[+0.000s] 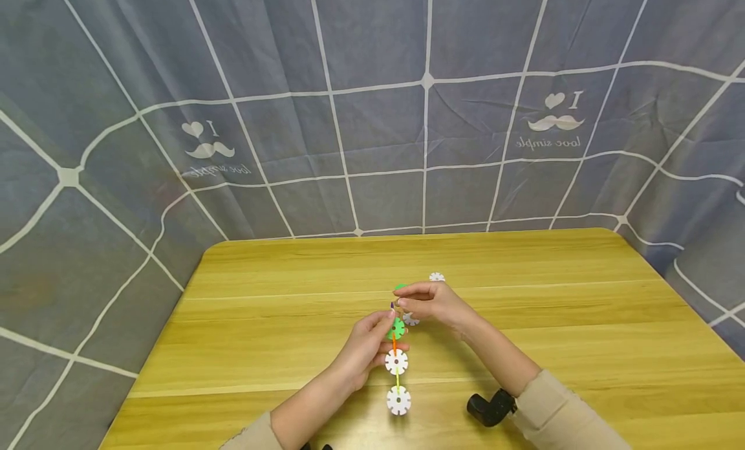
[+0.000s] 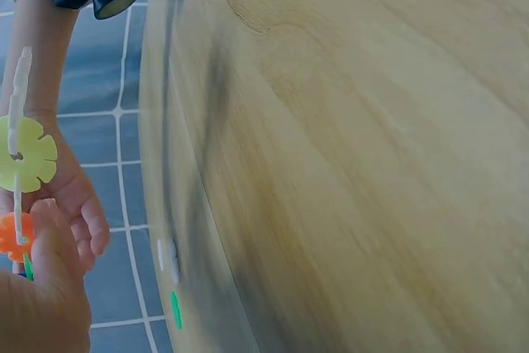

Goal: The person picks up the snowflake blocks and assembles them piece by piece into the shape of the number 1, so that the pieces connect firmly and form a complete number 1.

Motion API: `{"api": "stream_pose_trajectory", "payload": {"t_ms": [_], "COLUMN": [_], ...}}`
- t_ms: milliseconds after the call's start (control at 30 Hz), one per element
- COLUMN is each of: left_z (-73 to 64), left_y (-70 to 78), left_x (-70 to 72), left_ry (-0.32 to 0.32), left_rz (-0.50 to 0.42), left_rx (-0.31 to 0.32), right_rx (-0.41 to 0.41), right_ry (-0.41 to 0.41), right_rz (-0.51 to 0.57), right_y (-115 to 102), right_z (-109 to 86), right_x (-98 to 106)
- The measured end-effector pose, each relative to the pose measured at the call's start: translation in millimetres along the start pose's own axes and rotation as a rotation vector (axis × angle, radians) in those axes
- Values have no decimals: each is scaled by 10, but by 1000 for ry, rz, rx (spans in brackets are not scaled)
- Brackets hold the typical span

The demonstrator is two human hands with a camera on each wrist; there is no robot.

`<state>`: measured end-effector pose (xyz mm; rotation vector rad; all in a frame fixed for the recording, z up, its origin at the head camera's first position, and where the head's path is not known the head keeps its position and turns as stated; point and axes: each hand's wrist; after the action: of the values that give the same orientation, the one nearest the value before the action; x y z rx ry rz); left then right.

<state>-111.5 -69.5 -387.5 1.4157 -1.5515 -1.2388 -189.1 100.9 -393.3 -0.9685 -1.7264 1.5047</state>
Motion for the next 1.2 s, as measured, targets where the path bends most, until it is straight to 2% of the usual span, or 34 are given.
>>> {"api": "stream_pose_trajectory", "payload": {"t_ms": [400, 833, 1200], "left_z": [3, 38, 70], "left_y": [5, 18, 57], "left_x": [-8, -31, -44], "left_ry": [75, 152, 151], "left_rz": [6, 38, 31], "left_rx": [-30, -35, -49], "right_rx": [-22, -65, -66], "right_ry": [43, 82, 102], "right_rz": [-22, -171, -214], "right_y": [111, 233, 314], "right_z": [29, 70, 127], "right_x": [131, 228, 251]}}
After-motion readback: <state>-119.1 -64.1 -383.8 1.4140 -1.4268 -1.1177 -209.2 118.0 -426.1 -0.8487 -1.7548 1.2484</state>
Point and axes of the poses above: each hand's wrist, its own z-axis towards the middle knuckle, its own x-axis out of the back of the hand, y = z × x, and after that the axes turned 3 degrees about z, right-handed
